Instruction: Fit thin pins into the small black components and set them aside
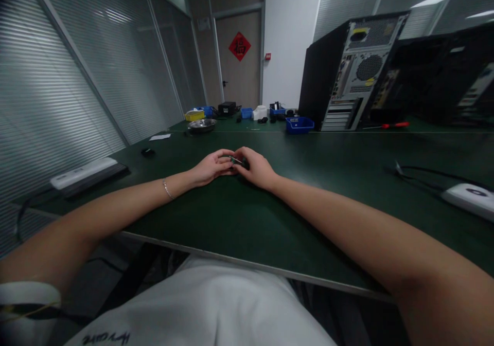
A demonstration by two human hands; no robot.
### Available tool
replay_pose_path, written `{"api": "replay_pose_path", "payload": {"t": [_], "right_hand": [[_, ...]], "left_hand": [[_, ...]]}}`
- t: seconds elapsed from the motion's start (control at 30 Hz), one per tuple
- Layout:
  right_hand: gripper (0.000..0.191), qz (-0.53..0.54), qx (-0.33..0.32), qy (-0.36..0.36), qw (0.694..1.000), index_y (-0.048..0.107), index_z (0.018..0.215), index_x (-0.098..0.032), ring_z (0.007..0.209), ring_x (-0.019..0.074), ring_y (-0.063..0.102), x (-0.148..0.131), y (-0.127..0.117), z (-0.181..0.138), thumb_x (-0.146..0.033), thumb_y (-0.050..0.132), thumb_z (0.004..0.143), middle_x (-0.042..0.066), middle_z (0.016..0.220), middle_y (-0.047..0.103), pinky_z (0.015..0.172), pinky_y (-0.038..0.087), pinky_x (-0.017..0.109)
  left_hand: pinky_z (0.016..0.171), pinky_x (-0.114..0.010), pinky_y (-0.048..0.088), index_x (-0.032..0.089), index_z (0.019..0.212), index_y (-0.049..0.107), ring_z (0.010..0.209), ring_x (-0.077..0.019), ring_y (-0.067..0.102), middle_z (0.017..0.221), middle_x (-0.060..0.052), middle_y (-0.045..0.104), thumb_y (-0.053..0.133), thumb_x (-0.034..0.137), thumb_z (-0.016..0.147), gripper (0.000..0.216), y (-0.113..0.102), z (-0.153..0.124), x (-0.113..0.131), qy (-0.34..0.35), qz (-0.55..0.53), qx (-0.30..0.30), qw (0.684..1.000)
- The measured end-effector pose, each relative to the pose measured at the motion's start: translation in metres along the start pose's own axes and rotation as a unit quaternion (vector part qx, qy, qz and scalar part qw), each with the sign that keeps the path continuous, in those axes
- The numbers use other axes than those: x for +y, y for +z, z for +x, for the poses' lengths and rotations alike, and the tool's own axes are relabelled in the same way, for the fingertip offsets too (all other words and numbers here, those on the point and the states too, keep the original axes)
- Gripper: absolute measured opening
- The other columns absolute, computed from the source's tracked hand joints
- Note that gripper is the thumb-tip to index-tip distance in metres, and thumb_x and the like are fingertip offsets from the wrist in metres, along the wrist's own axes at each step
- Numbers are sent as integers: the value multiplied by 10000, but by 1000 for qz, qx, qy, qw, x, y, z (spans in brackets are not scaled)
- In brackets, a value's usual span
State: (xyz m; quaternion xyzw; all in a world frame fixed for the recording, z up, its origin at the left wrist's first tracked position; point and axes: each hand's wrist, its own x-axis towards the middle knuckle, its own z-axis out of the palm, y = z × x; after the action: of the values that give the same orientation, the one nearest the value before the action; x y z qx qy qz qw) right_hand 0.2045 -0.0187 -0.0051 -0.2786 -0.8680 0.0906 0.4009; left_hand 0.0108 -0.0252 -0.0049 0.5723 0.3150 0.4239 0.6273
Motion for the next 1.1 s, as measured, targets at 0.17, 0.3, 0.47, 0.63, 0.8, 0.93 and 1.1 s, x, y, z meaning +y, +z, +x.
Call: {"api": "replay_pose_path", "payload": {"t": [0.17,0.3,0.47,0.63,0.8,0.93,1.1], "right_hand": [[224,0,-2,-17,1000,545,1022,-181,820,167,550,-3,-2,-1,-241,559,807,56,931,592,708,438,283],[220,7,-1,-5,1000,552,1011,-174,797,162,550,-3,-1,-2,-246,559,803,53,918,596,687,440,277],[224,9,10,6,1000,558,1009,-168,828,169,562,-4,1,-4,-229,562,793,54,922,607,725,448,291],[241,-1,-8,3,1000,569,1029,-171,861,178,570,-5,-1,-5,-209,561,791,65,958,611,758,456,308],[320,-6,-17,-13,1000,554,1127,-181,877,182,570,-7,-2,-6,-212,554,808,73,997,602,785,459,324],[311,-5,-22,-6,1000,550,1143,-178,862,176,566,-9,-3,-5,-245,535,840,79,1016,593,771,467,323],[210,-1,-54,-20,998,608,1030,-176,853,169,563,-10,-6,-4,-240,531,846,71,988,588,756,469,314]], "left_hand": [[881,-398,506,149,1104,506,891,-182,662,985,-92,660,665,88,769,375,-5,3,-4,7,-12,-4,1000],[884,-403,506,138,1070,516,893,-186,662,970,-89,665,688,64,739,381,-5,4,-5,4,-17,5,1000],[883,-400,509,128,1028,522,908,-190,655,981,-89,660,678,42,734,344,-1,2,-2,10,-25,13,1000],[863,-362,514,119,1082,548,877,-179,656,988,-104,655,624,11,754,354,3,1,-2,5,-26,13,1000],[846,-347,508,110,1089,586,897,-187,647,999,-120,653,575,8,763,342,-10,10,12,43,-7,37,998],[787,-337,513,113,1020,615,823,-166,643,919,-108,653,484,21,797,274,-65,20,47,147,2,166,975],[690,-265,476,122,897,530,701,-116,582,734,-44,578,335,-27,824,257,-171,2,92,242,-26,402,883]]}}
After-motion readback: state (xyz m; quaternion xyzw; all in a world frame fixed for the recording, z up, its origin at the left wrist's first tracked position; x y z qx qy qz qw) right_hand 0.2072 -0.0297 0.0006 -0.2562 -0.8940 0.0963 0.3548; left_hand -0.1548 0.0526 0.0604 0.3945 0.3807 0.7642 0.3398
